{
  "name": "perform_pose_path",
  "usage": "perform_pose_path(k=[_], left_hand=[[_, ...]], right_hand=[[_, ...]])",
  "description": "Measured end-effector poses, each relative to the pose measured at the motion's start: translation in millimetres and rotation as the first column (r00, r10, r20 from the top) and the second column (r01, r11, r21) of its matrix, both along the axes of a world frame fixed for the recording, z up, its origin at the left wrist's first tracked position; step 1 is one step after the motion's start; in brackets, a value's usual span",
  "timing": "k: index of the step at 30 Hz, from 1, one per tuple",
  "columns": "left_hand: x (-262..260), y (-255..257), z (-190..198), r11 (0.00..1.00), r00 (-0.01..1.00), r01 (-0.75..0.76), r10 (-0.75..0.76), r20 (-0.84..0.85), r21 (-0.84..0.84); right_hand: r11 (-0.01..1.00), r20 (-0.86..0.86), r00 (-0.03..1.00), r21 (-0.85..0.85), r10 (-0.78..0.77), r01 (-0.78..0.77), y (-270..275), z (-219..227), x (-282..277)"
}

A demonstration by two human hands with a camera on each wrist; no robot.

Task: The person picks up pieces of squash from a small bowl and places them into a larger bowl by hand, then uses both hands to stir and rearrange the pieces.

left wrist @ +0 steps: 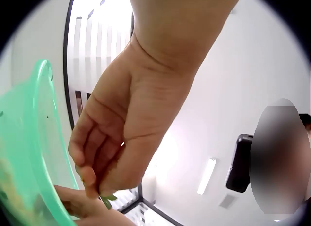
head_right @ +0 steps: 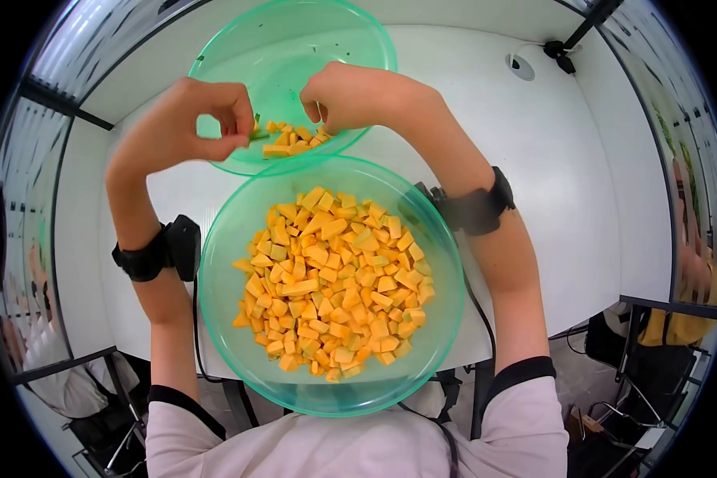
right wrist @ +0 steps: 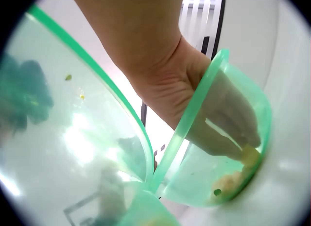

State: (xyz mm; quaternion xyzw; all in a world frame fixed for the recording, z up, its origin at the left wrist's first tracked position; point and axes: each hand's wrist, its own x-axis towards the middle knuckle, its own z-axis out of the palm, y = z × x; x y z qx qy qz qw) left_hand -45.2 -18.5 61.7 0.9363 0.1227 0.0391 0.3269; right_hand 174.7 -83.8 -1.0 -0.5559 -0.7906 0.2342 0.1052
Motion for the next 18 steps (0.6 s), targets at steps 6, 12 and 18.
perform_pose_path(k=[6,12,18], left_hand=[[5,-21,13,0.941,0.962,0.228,-0.257,-0.089,-0.252],[10,-3,-6,0.991,0.996,0.072,-0.077,-0.040,-0.109],[15,22,-45,0.950,0.965,-0.206,0.237,-0.111,0.237]], right_hand=[[1.000,-0.006,1.000,-0.009,-0.007,0.007,1,-1,2],[0.998,0.044,0.998,-0.038,-0.049,0.051,-1,7,0],[0.999,0.044,0.998,-0.022,-0.040,0.041,0,4,8]])
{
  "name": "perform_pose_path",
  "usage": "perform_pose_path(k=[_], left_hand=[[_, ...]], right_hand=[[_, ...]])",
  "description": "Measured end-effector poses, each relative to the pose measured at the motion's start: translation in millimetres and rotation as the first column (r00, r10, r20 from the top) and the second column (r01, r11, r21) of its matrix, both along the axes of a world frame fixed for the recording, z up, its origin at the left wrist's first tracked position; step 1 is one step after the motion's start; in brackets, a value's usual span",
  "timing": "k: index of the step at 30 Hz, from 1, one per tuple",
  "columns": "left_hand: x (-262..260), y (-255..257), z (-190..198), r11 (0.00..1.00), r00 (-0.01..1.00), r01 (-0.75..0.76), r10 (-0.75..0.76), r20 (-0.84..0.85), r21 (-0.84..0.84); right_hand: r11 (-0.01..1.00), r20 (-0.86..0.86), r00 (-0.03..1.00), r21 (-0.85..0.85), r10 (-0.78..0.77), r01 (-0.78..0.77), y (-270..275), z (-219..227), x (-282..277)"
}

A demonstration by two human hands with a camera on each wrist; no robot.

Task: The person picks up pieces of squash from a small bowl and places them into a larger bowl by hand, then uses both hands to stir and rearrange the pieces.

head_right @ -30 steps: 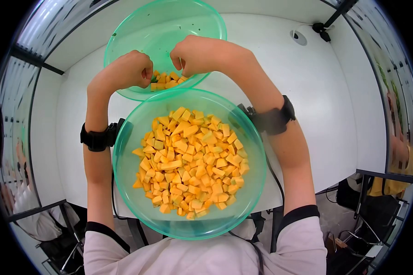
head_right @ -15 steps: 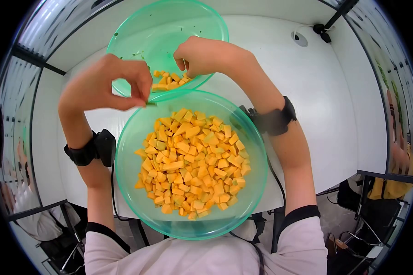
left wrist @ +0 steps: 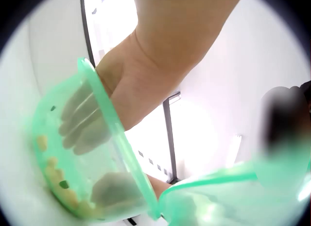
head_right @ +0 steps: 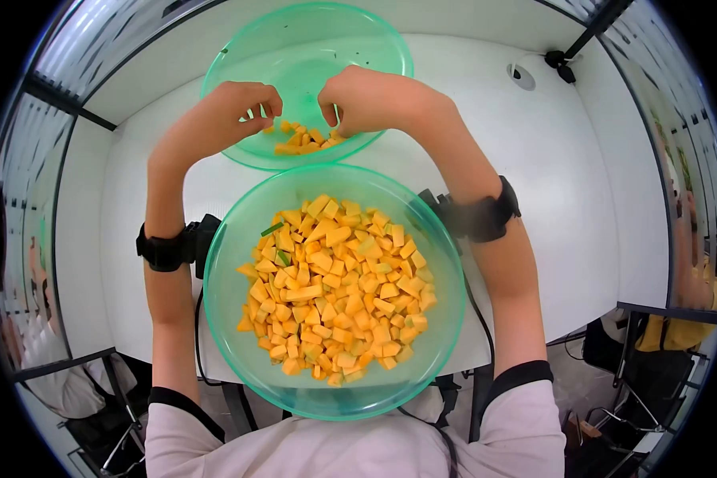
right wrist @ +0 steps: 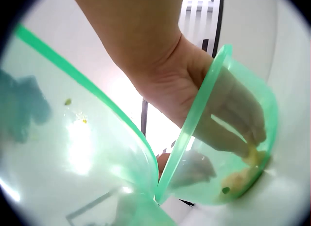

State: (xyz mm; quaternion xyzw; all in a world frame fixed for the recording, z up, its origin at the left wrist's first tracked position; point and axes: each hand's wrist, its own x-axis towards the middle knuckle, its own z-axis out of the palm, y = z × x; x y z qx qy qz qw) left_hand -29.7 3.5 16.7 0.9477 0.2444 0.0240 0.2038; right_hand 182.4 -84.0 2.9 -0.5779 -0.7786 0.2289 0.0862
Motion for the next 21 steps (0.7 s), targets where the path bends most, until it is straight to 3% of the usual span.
perform_pose_path(k=[4,11,14,15,21], left_hand=[[1,0,-12,0.997,0.999,-0.041,0.039,0.027,0.060],[3,-5,-4,0.998,0.983,-0.061,0.055,-0.176,-0.032],[3,-3,-5,0.998,0.979,-0.059,0.051,-0.196,-0.035],[4,-4,-5,0.995,0.978,-0.081,0.070,-0.197,-0.051],[2,-3,-6,0.993,0.981,-0.085,0.070,-0.179,-0.078]], right_hand=[[0.999,-0.029,0.999,0.030,0.021,-0.020,1,2,2],[0.991,-0.111,0.993,0.132,0.036,-0.021,3,2,7],[0.963,-0.163,0.982,0.264,0.094,-0.049,1,8,12],[0.973,-0.155,0.985,0.229,0.076,-0.039,-1,15,12],[0.948,-0.369,0.878,0.198,0.307,-0.248,-17,48,22]])
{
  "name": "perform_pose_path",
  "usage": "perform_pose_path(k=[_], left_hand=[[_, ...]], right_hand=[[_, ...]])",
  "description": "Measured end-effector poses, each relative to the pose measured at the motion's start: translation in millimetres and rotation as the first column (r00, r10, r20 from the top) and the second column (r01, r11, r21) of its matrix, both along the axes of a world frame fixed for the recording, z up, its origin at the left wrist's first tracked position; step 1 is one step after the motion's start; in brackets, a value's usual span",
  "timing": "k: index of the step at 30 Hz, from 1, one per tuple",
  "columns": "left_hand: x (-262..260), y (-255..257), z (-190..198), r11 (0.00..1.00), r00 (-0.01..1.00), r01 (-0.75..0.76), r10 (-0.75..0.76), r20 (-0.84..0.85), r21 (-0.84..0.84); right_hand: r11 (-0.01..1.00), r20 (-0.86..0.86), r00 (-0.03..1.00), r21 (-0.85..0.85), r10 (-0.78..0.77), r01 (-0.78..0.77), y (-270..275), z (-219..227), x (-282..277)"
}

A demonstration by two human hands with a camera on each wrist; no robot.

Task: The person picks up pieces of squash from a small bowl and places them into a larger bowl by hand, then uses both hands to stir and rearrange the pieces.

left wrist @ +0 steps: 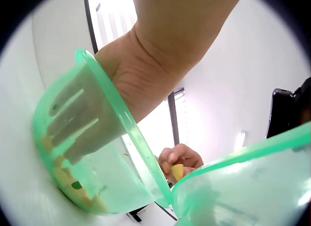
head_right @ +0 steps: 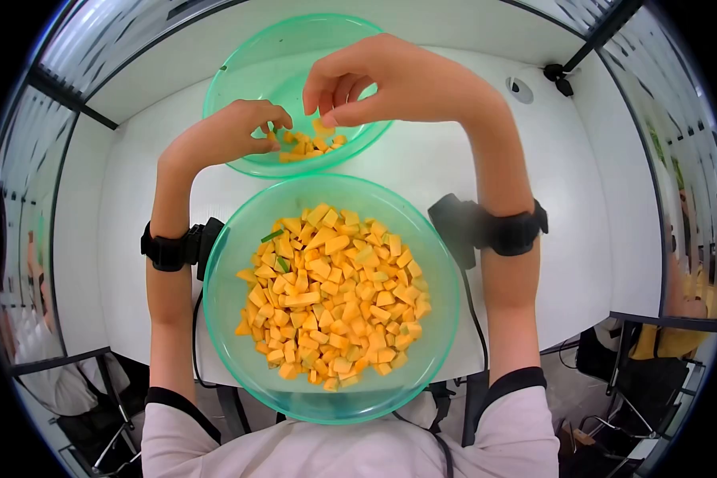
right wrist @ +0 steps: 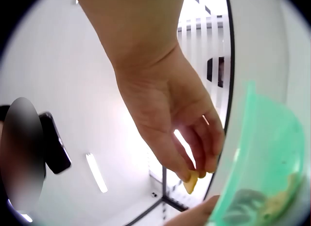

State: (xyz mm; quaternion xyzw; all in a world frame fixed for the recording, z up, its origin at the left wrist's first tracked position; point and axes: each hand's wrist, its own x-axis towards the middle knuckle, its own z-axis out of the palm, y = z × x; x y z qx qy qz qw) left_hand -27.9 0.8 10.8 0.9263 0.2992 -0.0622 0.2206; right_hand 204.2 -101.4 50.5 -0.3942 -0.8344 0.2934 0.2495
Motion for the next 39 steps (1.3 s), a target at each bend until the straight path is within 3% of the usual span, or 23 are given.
perform_pose_path(k=[9,13,20,24,28,32,39], left_hand=[[-2,2,-1,1.000,1.000,0.003,-0.003,-0.011,-0.009],[-1,2,0,1.000,1.000,0.017,-0.017,-0.020,-0.001],[-1,1,-2,1.000,1.000,0.009,-0.009,0.015,-0.011],[3,-7,6,0.998,1.000,-0.021,0.021,0.003,-0.053],[3,-4,1,0.999,1.000,0.013,-0.013,0.004,-0.042],[3,-6,1,0.998,0.996,0.067,-0.065,0.068,-0.022],[5,-4,-1,0.998,0.997,0.059,-0.059,0.054,0.001]], right_hand=[[0.908,-0.108,0.916,-0.133,0.385,-0.398,-24,27,-3],[0.906,-0.094,0.910,-0.097,0.403,-0.412,-28,27,-6],[0.999,0.186,0.982,-0.033,-0.018,0.025,-15,10,-2],[0.994,0.095,0.991,-0.054,-0.092,0.098,4,-8,-1],[0.974,0.149,0.973,-0.116,-0.176,0.194,18,-34,-6],[0.978,0.235,0.953,-0.034,-0.191,0.204,25,-53,-9],[0.943,0.371,0.900,-0.142,-0.230,0.299,24,-54,-16]])
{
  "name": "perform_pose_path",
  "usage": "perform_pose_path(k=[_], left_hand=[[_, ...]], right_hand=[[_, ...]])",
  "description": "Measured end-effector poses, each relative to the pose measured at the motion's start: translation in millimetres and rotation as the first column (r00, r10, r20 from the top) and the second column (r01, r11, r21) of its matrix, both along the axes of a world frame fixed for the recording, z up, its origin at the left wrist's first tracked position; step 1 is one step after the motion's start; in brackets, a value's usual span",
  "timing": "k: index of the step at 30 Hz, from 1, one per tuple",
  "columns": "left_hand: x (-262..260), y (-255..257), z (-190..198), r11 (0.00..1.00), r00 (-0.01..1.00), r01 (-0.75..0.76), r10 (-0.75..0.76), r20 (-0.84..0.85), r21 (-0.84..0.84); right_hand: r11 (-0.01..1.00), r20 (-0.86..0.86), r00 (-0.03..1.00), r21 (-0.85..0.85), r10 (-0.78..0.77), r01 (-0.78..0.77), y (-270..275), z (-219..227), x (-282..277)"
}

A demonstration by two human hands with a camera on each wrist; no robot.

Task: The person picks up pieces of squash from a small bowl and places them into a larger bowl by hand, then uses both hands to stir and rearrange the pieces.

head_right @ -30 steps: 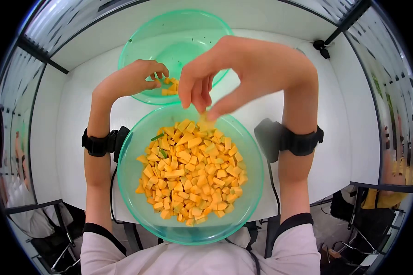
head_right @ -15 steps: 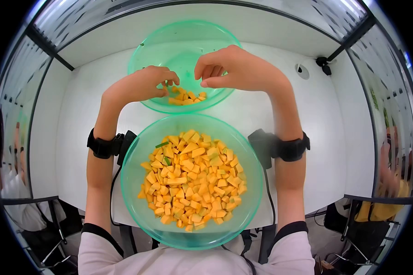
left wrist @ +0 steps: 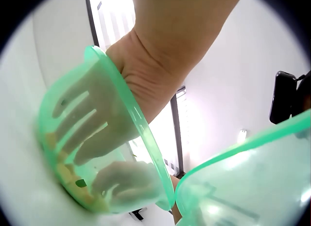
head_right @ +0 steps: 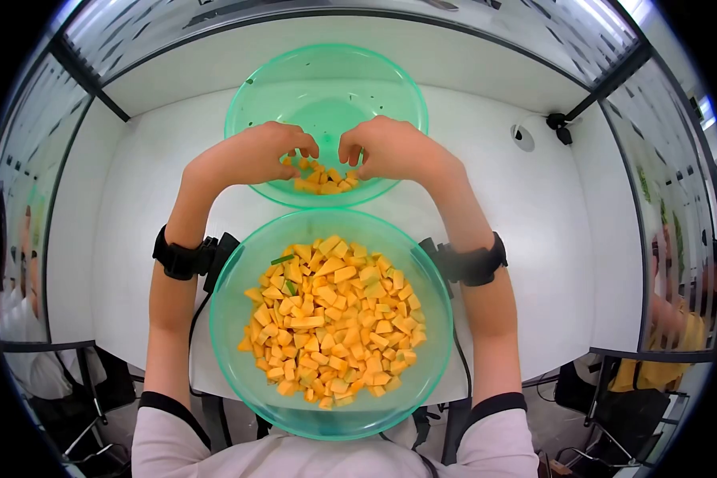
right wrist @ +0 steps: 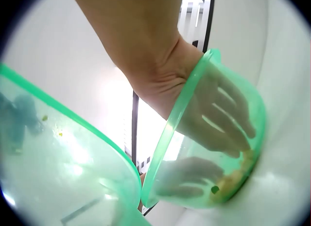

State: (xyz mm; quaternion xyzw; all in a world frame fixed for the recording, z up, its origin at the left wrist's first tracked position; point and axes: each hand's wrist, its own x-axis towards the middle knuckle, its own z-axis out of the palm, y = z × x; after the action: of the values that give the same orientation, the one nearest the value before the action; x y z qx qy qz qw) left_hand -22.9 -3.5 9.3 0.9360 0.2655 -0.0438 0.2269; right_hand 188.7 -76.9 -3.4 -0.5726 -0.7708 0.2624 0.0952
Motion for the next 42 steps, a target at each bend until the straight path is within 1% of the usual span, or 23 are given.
perform_pose_path(k=[1,4,9,13,16,20,23,32,39,42], left_hand=[[0,0,0,1.000,1.000,0.001,-0.001,-0.002,0.010],[-1,1,-2,1.000,1.000,0.012,-0.013,0.005,0.027],[-2,3,-6,0.999,1.000,0.018,-0.019,0.024,0.039],[0,1,-4,1.000,1.000,-0.009,0.009,0.004,0.015],[1,3,-5,1.000,1.000,-0.001,0.001,0.009,0.006],[0,2,-3,1.000,1.000,-0.028,0.028,-0.013,-0.006],[0,4,-6,1.000,1.000,-0.019,0.019,-0.009,-0.008],[-1,5,-4,0.999,1.000,-0.010,0.009,-0.006,-0.033],[-1,5,-5,0.997,0.999,-0.038,0.038,-0.002,-0.071],[-1,5,-5,0.998,0.999,-0.036,0.035,-0.013,-0.049]], right_hand=[[1.000,0.025,1.000,-0.015,-0.013,0.013,-1,3,-2],[0.999,0.021,1.000,-0.036,-0.006,0.007,-1,2,-1],[0.999,0.107,0.994,-0.047,0.005,0.000,0,5,-3],[0.997,0.182,0.983,-0.079,0.007,0.007,0,6,-4],[0.994,0.172,0.985,-0.101,-0.022,0.039,-2,9,-6],[0.996,0.203,0.979,-0.082,-0.014,0.031,-2,9,-7],[0.995,0.213,0.977,-0.094,-0.019,0.040,-2,11,-8],[0.995,0.183,0.983,-0.087,-0.024,0.041,-4,13,-9],[0.999,0.173,0.985,-0.041,-0.008,0.015,-3,7,-6],[0.993,0.196,0.980,-0.102,-0.036,0.057,-4,14,-10]])
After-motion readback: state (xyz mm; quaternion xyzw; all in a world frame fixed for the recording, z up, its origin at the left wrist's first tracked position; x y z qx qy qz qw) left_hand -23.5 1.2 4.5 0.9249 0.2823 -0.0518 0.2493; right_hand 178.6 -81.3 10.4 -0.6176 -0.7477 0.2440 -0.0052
